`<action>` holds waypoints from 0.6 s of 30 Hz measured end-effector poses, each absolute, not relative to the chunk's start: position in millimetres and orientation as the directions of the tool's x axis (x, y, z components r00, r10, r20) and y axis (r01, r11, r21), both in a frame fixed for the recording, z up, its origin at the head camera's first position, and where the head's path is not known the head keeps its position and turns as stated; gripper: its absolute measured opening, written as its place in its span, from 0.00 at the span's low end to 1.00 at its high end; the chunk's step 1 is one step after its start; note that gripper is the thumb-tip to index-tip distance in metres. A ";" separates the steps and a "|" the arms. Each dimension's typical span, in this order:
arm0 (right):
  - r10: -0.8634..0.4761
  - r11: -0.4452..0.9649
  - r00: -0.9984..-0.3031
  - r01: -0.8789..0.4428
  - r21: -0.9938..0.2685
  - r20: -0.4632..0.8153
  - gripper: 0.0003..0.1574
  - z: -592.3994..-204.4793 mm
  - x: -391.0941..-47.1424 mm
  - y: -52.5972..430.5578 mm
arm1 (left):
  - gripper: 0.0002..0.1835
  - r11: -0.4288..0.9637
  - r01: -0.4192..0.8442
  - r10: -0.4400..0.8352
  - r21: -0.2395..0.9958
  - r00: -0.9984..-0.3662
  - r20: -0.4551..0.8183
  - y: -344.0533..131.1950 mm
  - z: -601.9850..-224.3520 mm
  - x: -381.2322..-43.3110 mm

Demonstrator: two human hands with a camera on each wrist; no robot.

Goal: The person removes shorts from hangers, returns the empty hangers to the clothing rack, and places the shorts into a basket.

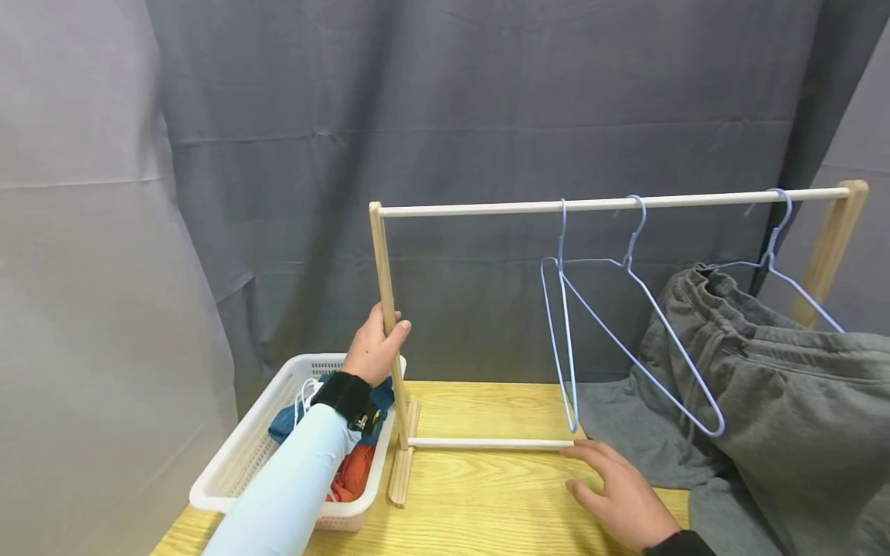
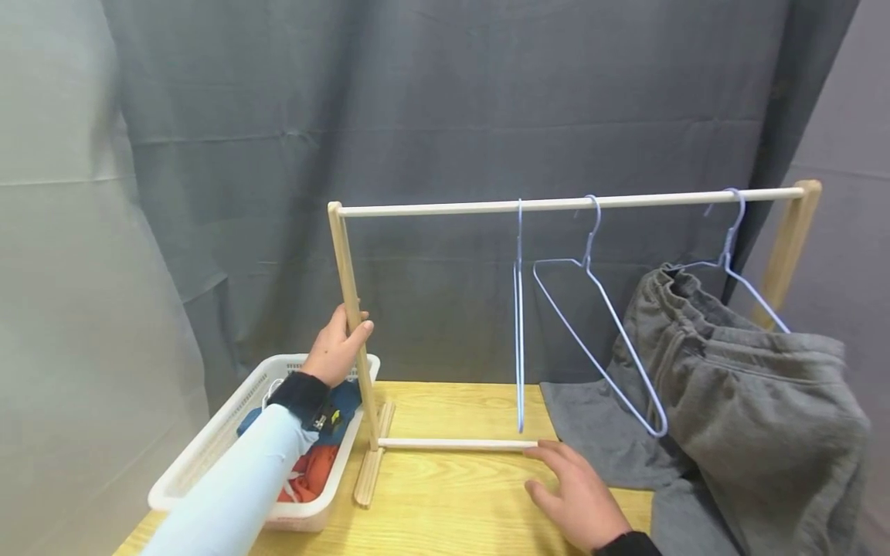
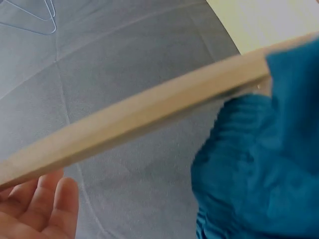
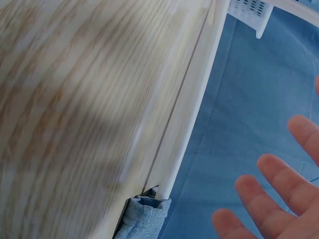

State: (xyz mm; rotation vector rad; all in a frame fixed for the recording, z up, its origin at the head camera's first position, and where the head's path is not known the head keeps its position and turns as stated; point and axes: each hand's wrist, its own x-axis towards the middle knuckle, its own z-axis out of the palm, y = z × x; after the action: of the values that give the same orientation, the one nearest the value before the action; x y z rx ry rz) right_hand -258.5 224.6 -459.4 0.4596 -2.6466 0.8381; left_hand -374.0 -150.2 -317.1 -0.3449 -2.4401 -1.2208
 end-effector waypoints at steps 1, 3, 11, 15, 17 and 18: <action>-0.203 0.774 -0.895 -0.395 -0.495 0.397 0.23 -459.7 -258.3 224.7 | 0.31 0.580 0.388 0.037 0.716 -0.891 0.452 -149.7 -317.5 -374.1; -0.199 0.776 -0.902 -0.384 -0.500 0.384 0.24 -459.6 -258.1 224.6 | 0.29 0.552 0.398 0.017 0.733 -0.884 0.467 -148.3 -317.5 -374.3; -0.199 0.775 -0.912 -0.370 -0.513 0.359 0.23 -458.9 -257.5 225.3 | 0.24 0.397 0.473 -0.028 0.786 -0.850 0.526 -141.4 -314.2 -379.6; -0.205 0.761 -0.901 -0.393 -0.517 0.382 0.23 -459.1 -256.7 225.4 | 0.23 0.350 0.483 -0.061 0.803 -0.843 0.534 -137.5 -316.0 -384.6; -0.202 0.760 -0.902 -0.390 -0.519 0.382 0.23 -458.7 -256.9 224.5 | 0.23 0.329 0.485 -0.080 0.810 -0.841 0.536 -135.1 -317.3 -386.7; -0.198 0.760 -0.903 -0.387 -0.522 0.381 0.23 -458.3 -256.9 223.8 | 0.23 0.324 0.484 -0.089 0.812 -0.840 0.536 -133.8 -317.8 -387.4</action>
State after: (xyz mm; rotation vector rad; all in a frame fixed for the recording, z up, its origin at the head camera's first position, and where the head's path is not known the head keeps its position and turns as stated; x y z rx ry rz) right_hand -256.9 223.8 -458.3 0.4525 -2.6539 0.8845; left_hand -387.4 -133.8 -317.8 -0.3478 -2.1032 -1.5414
